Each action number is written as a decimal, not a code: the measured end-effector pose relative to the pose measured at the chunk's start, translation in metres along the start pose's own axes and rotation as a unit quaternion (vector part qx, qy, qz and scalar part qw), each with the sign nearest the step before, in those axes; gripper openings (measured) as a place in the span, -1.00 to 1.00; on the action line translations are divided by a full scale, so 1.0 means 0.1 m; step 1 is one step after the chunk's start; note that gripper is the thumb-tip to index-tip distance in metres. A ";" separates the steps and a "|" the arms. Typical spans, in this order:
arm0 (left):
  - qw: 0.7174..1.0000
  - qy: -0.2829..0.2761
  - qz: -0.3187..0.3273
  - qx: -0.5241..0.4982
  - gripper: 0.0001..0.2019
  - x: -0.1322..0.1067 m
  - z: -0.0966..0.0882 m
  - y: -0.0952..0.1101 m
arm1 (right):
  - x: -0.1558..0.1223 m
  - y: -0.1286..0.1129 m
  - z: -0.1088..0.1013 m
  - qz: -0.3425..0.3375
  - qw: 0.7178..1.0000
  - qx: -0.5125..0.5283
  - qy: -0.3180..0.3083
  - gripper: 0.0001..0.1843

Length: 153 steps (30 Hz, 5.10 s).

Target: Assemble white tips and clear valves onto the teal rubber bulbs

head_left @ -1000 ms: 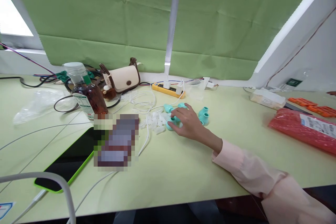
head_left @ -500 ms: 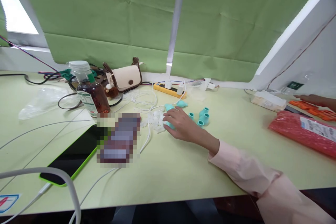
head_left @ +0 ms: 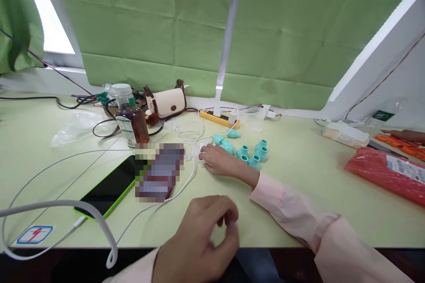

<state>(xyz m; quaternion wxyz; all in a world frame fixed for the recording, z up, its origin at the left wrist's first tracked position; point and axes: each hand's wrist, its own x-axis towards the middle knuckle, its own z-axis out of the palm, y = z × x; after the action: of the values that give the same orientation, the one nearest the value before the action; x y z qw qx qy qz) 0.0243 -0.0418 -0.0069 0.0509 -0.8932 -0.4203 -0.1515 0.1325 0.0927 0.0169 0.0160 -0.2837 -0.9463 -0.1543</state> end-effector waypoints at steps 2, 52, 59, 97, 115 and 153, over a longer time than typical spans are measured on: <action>0.999 -0.039 0.009 0.021 -0.83 0.11 -0.08 0.01 | -0.01 0.00 -0.02 0.002 1.000 0.002 0.002 -0.86; 0.992 -0.044 -0.098 -0.067 -0.76 0.49 0.09 -0.49 | -0.83 -0.25 0.24 0.084 0.839 0.426 0.327 -0.96; 0.763 -0.019 -0.250 -0.596 -0.79 0.44 0.13 -0.41 | -0.87 -0.24 0.19 0.095 0.823 0.431 0.357 -0.89; 0.637 -0.031 -0.188 -0.747 -0.86 0.46 0.04 -0.37 | -0.84 -0.28 0.17 0.055 0.861 0.245 0.442 -0.82; 0.623 -0.020 -0.210 -0.754 -0.77 0.45 0.03 -0.36 | -0.85 -0.26 0.20 0.038 0.870 0.220 0.439 -0.71; 0.472 -0.096 -0.182 -0.857 -0.95 0.46 0.04 -0.39 | -0.88 -0.23 0.09 0.007 0.854 0.324 0.406 -0.65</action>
<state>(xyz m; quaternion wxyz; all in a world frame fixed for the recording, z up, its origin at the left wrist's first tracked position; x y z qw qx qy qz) 0.0228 0.0182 0.0019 -0.8093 -0.4036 -0.2358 -0.3557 0.1942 0.0309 -0.0083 0.4911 -0.1811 -0.8500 0.0596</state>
